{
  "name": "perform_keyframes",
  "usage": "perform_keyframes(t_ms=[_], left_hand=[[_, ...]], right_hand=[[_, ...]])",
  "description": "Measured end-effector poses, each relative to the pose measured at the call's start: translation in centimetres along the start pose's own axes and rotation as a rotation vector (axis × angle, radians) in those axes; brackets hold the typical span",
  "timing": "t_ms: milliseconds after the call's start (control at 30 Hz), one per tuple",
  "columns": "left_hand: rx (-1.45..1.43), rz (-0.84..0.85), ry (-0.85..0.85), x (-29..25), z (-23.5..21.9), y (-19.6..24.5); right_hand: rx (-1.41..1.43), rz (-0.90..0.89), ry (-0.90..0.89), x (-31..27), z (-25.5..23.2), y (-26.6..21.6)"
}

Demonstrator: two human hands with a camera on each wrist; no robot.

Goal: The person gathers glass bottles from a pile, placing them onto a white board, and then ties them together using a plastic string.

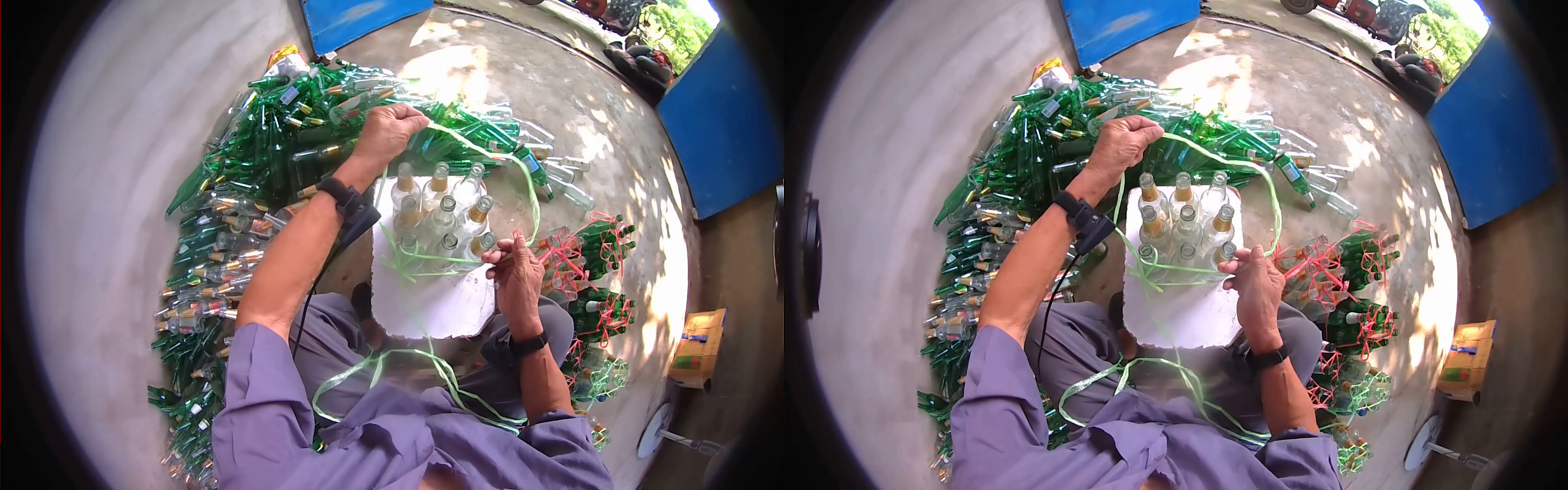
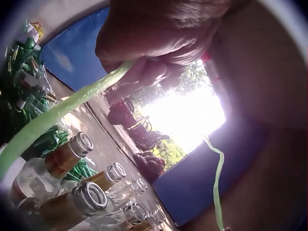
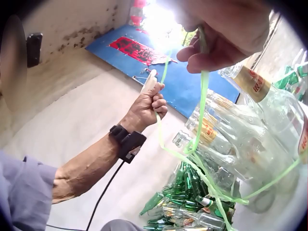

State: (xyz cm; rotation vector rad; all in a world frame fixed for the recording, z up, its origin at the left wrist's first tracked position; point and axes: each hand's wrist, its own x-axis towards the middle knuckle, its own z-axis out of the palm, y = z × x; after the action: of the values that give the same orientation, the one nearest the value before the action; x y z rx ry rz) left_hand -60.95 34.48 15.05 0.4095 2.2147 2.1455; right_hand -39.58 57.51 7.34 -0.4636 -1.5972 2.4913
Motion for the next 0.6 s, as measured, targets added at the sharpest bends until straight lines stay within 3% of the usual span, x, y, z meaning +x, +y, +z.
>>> perform_keyframes(t_ms=[67, 100, 167, 200, 367, 433, 500, 600], left_hand=[[0.322, 0.07, 0.003, 1.9, 0.6, -3.0], [0.32, 0.066, -0.001, 2.3, 0.6, -3.7], [0.736, -0.078, 0.033, 2.8, 0.3, -5.2], [0.747, -0.114, 0.021, 3.0, -0.3, -6.3], [0.701, -0.29, -0.047, 2.4, -3.4, -10.8], [0.337, -0.279, 0.048, 1.5, -3.2, -9.9], [0.095, -0.237, 0.006, 1.1, -2.9, -7.5], [0.043, -0.239, -0.097, 1.2, -2.8, -3.2]], right_hand=[[0.138, 0.132, 0.046, 0.5, -0.8, 0.5], [0.138, 0.134, 0.051, 0.7, -1.0, 0.6], [0.305, 0.298, 0.103, 0.9, -1.4, 1.0], [0.307, 0.32, 0.127, 1.0, -1.5, 1.2], [0.271, 0.36, 0.151, 1.8, -1.9, 2.5], [0.217, 0.346, 0.148, 2.3, -1.6, 2.4], [0.16, 0.272, 0.113, 2.3, -1.3, 2.3], [0.111, 0.219, 0.124, 1.8, -1.2, 2.4]])
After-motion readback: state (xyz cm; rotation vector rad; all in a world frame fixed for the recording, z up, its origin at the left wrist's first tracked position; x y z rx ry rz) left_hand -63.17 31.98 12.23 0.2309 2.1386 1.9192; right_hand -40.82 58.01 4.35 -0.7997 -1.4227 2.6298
